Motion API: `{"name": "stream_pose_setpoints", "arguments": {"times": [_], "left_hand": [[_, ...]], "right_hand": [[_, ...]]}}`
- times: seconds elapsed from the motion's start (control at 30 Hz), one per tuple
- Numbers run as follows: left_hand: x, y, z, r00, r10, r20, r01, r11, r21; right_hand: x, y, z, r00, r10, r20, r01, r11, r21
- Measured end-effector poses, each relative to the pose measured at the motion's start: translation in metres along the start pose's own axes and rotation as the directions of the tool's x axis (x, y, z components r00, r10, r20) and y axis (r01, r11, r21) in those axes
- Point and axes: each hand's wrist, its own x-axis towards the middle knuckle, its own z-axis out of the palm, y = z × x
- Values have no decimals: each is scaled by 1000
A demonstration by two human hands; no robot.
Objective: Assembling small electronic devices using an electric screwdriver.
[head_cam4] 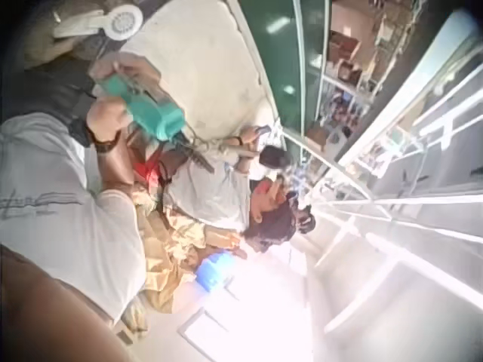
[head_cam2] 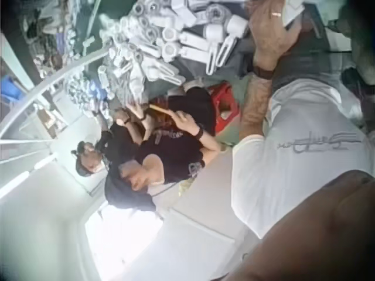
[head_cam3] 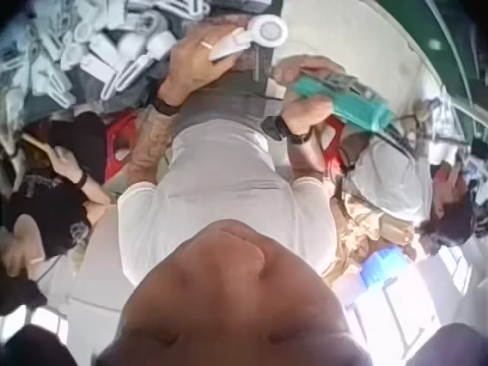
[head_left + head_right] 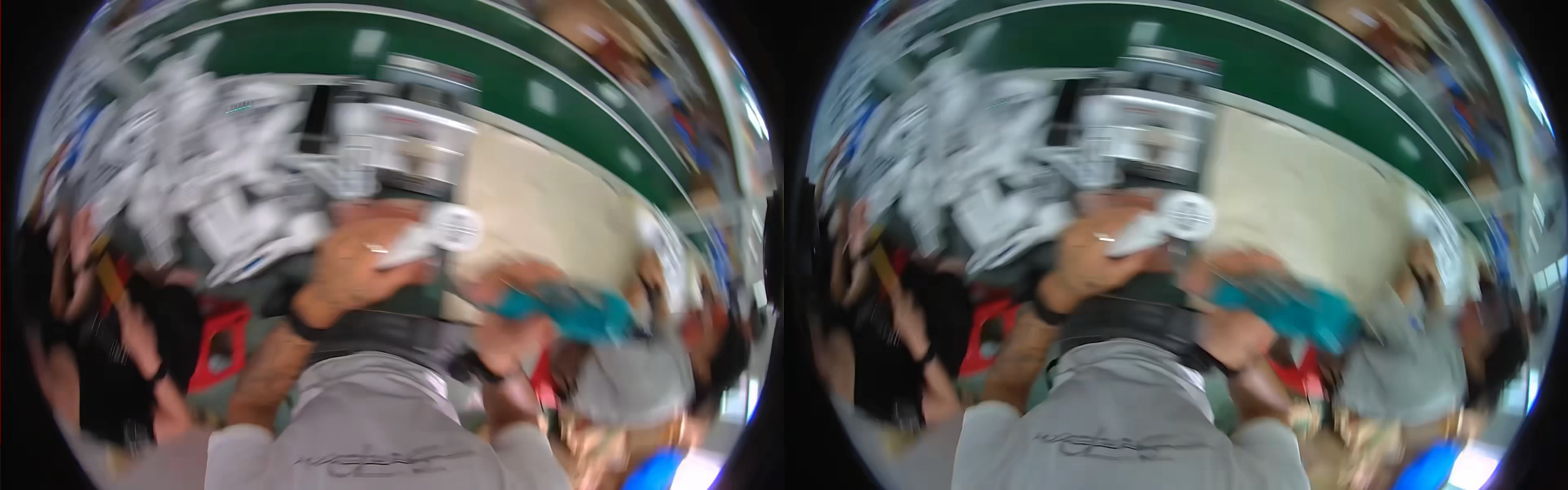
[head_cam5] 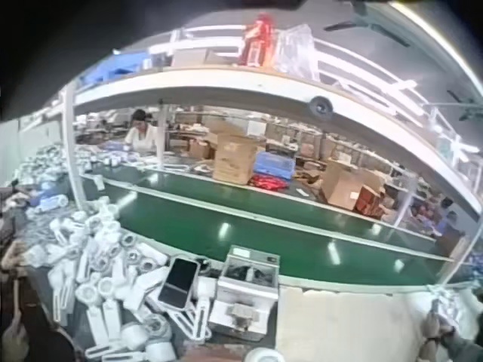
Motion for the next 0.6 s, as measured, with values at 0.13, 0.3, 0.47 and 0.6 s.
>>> {"name": "stream_pose_setpoints", "arguments": {"times": [0.13, 0.3, 0.47, 0.6], "left_hand": [[-3, -3, -70, 894, -380, -239, 339, 920, -194], [-61, -157, -179, 874, -284, -393, 462, 734, 497], [-36, -172, -234, 507, -406, -760, 711, 696, 103], [-10, -83, -138, 912, -99, -399, 268, 879, 394]], "right_hand": [[-26, -11, -7, 978, -187, 91, 199, 969, -145], [-30, -17, 4, 989, 133, -69, -148, 932, -331], [2, -5, 8, 969, 88, 230, 31, 882, -470], [12, 7, -3, 985, -33, 170, 130, 789, -601]]}}
